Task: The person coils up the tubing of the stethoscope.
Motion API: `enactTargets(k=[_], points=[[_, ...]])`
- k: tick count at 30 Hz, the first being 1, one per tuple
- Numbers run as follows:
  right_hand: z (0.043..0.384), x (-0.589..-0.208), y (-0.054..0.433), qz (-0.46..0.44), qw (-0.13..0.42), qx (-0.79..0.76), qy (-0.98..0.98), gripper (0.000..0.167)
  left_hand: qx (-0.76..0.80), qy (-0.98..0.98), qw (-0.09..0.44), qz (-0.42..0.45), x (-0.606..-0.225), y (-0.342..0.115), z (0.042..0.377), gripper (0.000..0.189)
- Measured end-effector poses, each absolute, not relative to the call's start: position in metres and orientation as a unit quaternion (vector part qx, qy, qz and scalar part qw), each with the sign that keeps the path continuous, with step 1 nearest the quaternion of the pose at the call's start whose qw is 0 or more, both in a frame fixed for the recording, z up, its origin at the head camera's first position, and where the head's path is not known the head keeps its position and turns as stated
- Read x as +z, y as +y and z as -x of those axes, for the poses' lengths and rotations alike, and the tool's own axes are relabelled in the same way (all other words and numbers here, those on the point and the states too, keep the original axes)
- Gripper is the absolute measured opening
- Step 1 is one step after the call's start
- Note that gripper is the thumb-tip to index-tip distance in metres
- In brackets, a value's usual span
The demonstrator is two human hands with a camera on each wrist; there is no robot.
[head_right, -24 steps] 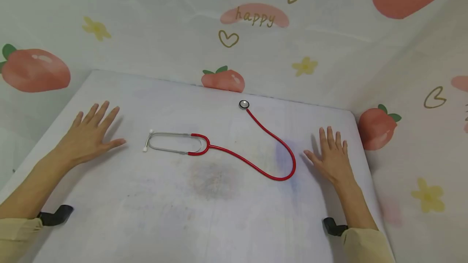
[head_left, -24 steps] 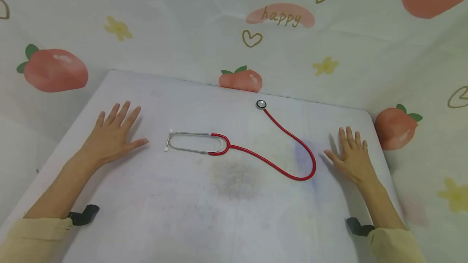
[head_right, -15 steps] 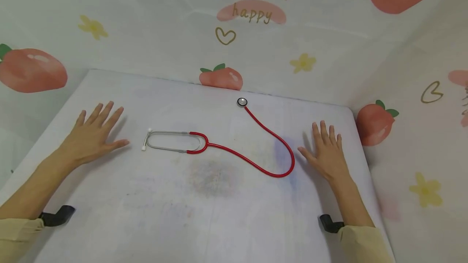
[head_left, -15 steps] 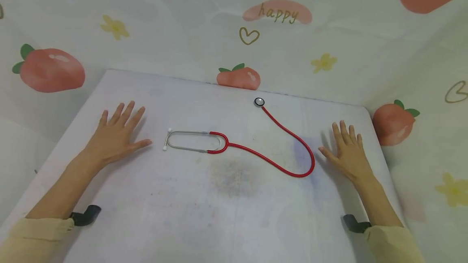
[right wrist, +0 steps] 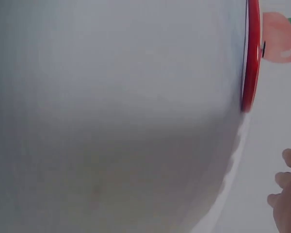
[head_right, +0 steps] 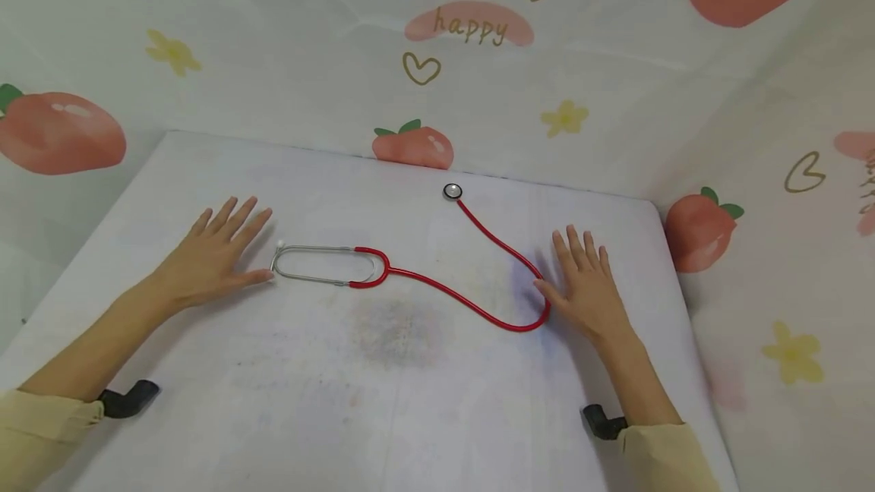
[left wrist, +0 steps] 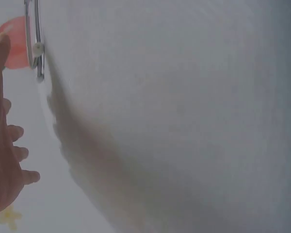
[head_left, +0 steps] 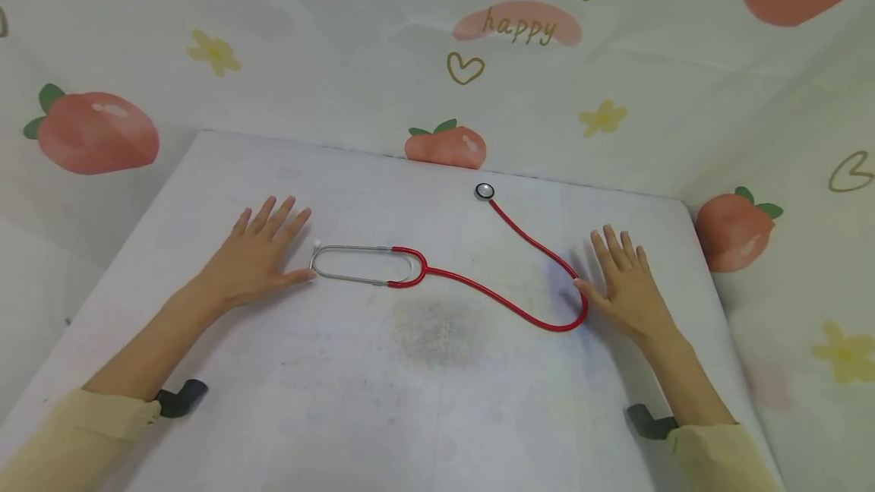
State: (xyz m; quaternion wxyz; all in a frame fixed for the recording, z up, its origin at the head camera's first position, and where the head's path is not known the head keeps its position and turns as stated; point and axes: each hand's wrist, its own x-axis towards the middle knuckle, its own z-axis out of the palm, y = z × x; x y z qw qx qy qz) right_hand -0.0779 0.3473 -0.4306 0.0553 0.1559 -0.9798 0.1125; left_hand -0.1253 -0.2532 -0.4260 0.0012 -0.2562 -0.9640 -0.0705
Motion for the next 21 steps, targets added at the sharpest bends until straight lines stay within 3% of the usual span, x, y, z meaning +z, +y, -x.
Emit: enactTargets(k=[16, 21], points=[[0.073, -0.431, 0.311, -0.215, 0.097, 0.164, -0.958, 0.084, -0.168, -0.923, -0.019, 0.347, -0.436, -0.219, 0.138, 0.105], [0.072, -0.433, 0.296, -0.223, 0.088, 0.186, -0.953, 0.084, -0.197, -0.912, -0.037, 0.358, -0.439, -0.208, 0.142, 0.107]])
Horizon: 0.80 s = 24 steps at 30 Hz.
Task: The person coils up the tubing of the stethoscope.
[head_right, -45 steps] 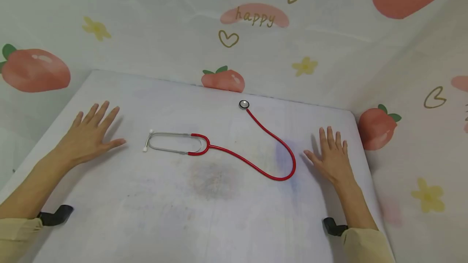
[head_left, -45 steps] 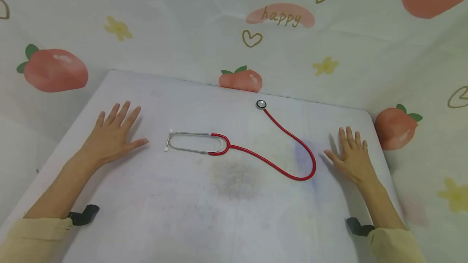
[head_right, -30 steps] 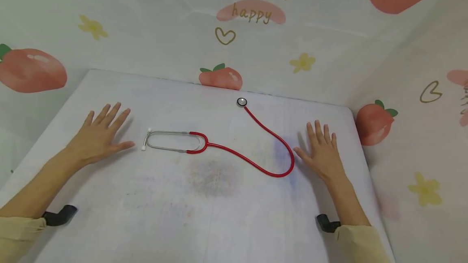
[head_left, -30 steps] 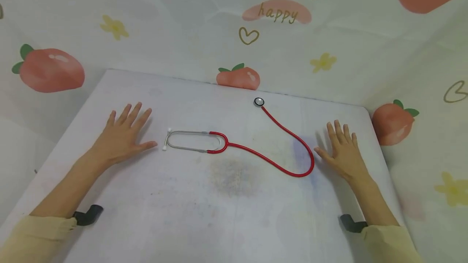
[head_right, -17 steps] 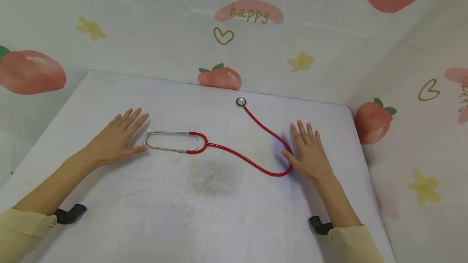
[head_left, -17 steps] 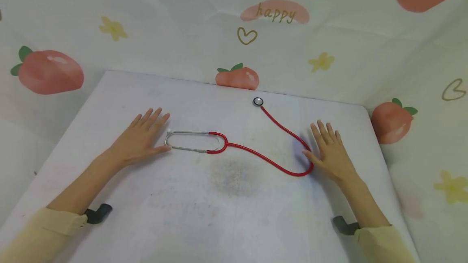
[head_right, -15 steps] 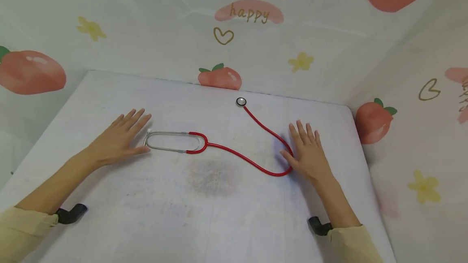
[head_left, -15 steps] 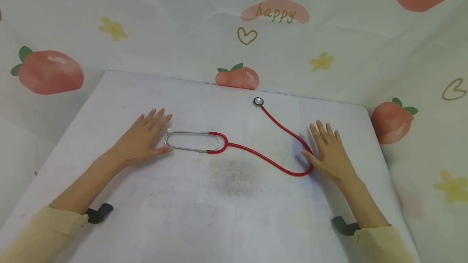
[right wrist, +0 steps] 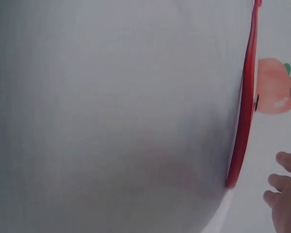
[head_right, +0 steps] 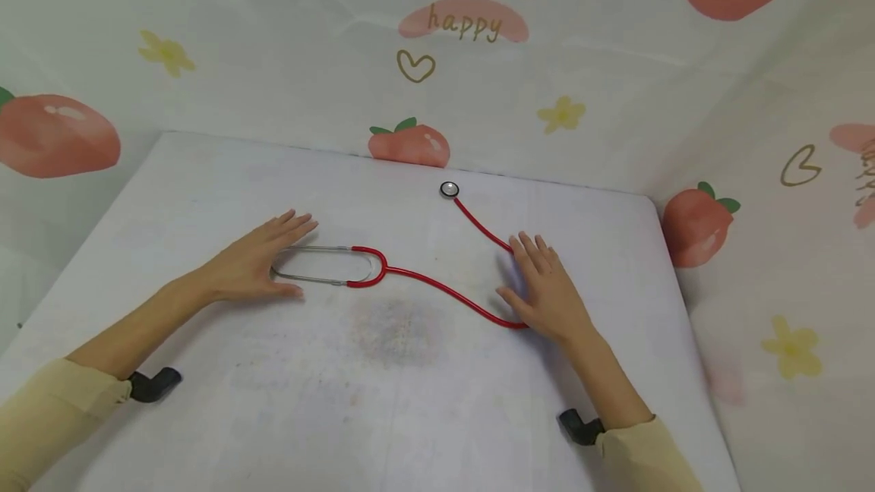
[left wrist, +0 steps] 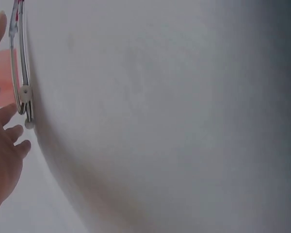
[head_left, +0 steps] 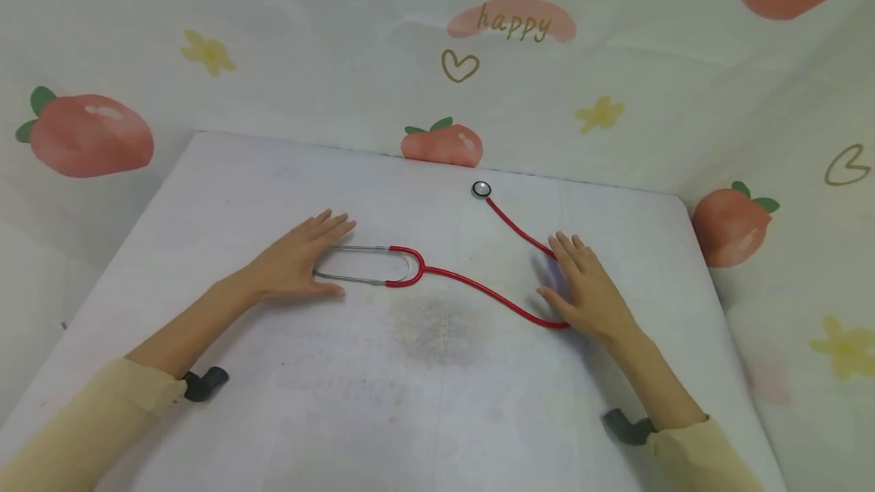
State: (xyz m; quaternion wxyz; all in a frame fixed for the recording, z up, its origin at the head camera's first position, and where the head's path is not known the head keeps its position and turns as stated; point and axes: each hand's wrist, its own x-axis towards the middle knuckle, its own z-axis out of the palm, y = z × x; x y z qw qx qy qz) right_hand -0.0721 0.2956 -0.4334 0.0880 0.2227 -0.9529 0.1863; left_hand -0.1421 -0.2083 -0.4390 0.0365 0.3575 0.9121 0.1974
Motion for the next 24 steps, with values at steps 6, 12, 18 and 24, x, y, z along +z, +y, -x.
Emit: enactTargets(k=[6, 12, 18, 24], points=[[0.068, -0.436, 0.280, -0.206, 0.039, 0.217, -0.953, 0.083, 0.196, 0.904, 0.063, -0.375, -0.437, -0.199, 0.148, 0.103], [0.064, -0.438, 0.266, -0.216, -0.002, 0.243, -0.946, 0.081, 0.190, 0.896, 0.062, -0.396, -0.436, -0.198, 0.149, 0.093], [0.063, -0.439, 0.260, -0.216, -0.036, 0.240, -0.946, 0.077, 0.186, 0.899, 0.064, -0.391, -0.439, -0.202, 0.150, 0.092], [0.065, -0.442, 0.255, -0.239, -0.040, 0.237, -0.941, 0.064, 0.187, 0.897, 0.059, -0.395, -0.444, -0.203, 0.151, 0.085]])
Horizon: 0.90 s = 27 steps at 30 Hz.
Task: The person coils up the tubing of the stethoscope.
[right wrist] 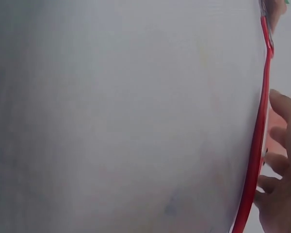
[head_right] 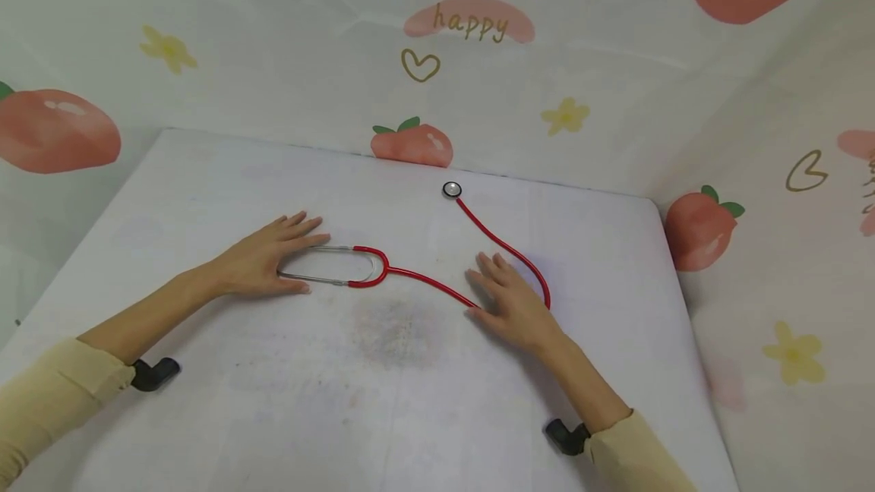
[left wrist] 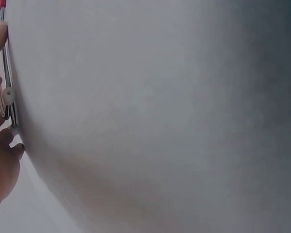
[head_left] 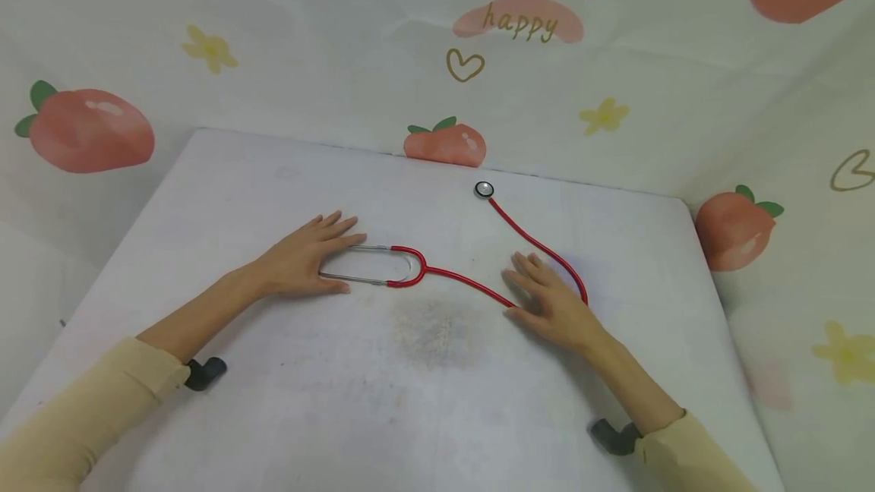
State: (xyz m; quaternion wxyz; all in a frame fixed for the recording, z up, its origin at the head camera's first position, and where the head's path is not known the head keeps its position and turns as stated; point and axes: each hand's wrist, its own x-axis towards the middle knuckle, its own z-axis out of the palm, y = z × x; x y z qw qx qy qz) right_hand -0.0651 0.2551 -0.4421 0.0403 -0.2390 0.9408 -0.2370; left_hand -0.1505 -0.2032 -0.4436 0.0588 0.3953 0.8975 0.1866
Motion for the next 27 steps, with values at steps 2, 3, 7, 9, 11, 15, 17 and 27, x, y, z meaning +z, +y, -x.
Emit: enactTargets(k=[2, 3, 7, 9, 11, 15, 17, 27], points=[[0.065, -0.444, 0.254, 0.243, 0.042, -0.232, 0.941, 0.060, 0.193, 0.896, 0.054, -0.397, -0.445, -0.204, 0.151, 0.081], [0.066, -0.445, 0.254, 0.247, 0.042, -0.229, 0.941, 0.059, 0.197, 0.895, 0.051, -0.397, -0.446, -0.204, 0.151, 0.079], [0.067, -0.449, 0.253, 0.259, 0.042, -0.221, 0.940, 0.053, 0.218, 0.888, 0.037, -0.403, -0.449, -0.205, 0.152, 0.074], [0.067, -0.450, 0.252, 0.264, 0.038, -0.224, 0.937, 0.051, 0.225, 0.885, 0.031, -0.406, -0.450, -0.205, 0.152, 0.072], [0.068, -0.451, 0.252, 0.268, 0.034, -0.231, 0.935, 0.048, 0.225, 0.884, 0.025, -0.409, -0.451, -0.205, 0.153, 0.071], [0.068, -0.452, 0.252, 0.267, 0.030, -0.242, 0.932, 0.045, 0.222, 0.882, 0.012, -0.415, -0.453, -0.206, 0.154, 0.069], [0.068, -0.451, 0.252, 0.264, 0.030, -0.245, 0.933, 0.043, 0.224, 0.881, 0.003, -0.417, -0.453, -0.206, 0.154, 0.068], [0.067, -0.451, 0.251, 0.265, 0.017, -0.254, 0.930, 0.038, 0.229, 0.882, -0.040, -0.411, -0.455, -0.205, 0.153, 0.065]])
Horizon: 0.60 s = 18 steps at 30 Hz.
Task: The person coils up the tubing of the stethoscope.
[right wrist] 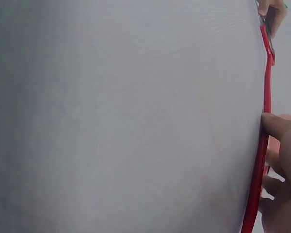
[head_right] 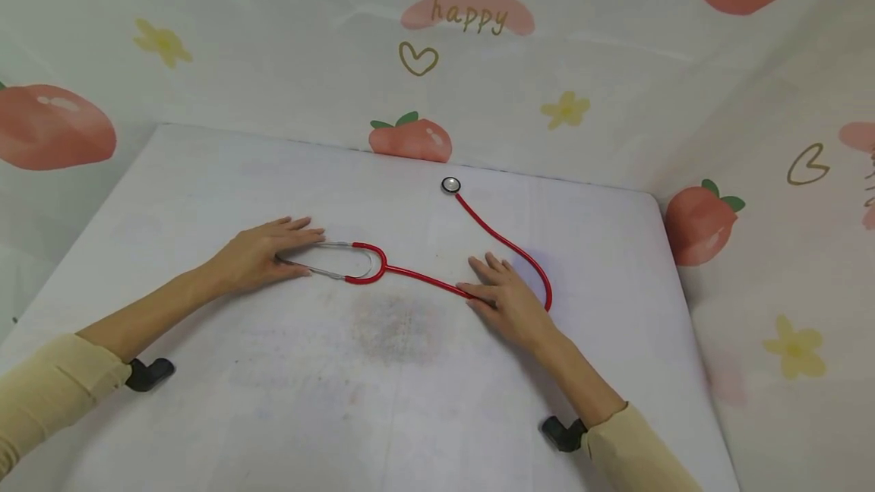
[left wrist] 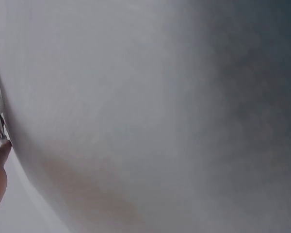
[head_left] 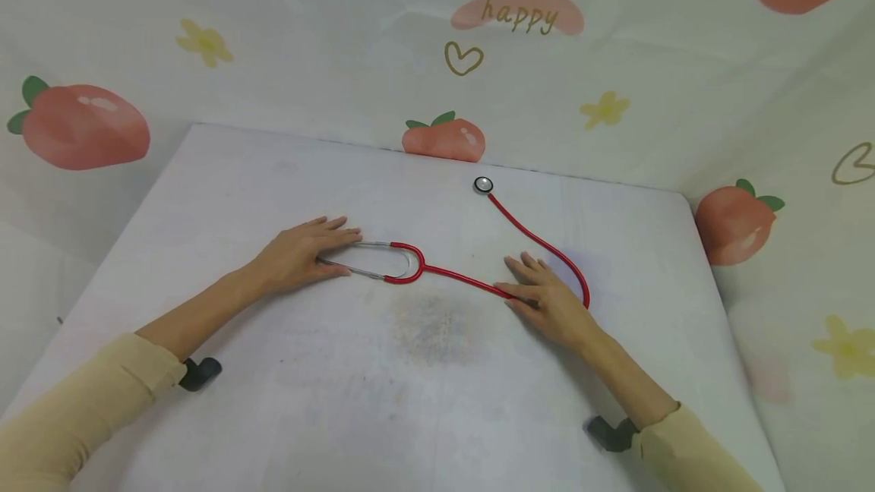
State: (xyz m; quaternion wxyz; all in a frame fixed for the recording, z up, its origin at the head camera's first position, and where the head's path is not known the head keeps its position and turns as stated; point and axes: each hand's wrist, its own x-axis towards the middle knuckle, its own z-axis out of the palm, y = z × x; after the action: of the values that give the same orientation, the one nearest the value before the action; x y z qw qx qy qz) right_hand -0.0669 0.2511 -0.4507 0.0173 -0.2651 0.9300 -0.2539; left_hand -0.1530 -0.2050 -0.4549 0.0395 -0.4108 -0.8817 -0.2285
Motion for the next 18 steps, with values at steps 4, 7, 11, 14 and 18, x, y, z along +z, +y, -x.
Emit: enactTargets(k=[4, 7, 11, 14, 18], points=[[0.066, -0.450, 0.251, 0.275, 0.007, -0.257, 0.926, 0.037, -0.235, -0.883, 0.068, 0.400, -0.454, -0.204, 0.150, 0.061], [0.067, -0.451, 0.251, 0.276, -0.002, -0.259, 0.926, 0.037, -0.240, -0.878, 0.087, 0.405, -0.453, -0.203, 0.150, 0.059], [0.068, -0.449, 0.252, 0.278, -0.032, -0.262, 0.924, 0.038, -0.256, -0.866, 0.108, 0.415, -0.448, -0.199, 0.152, 0.059], [0.069, -0.446, 0.252, 0.284, -0.070, -0.272, 0.917, 0.040, -0.273, -0.862, 0.117, 0.411, -0.443, -0.196, 0.154, 0.058], [0.072, -0.440, 0.253, 0.278, -0.107, -0.294, 0.908, 0.042, -0.289, -0.858, 0.119, 0.407, -0.435, -0.194, 0.157, 0.057]])
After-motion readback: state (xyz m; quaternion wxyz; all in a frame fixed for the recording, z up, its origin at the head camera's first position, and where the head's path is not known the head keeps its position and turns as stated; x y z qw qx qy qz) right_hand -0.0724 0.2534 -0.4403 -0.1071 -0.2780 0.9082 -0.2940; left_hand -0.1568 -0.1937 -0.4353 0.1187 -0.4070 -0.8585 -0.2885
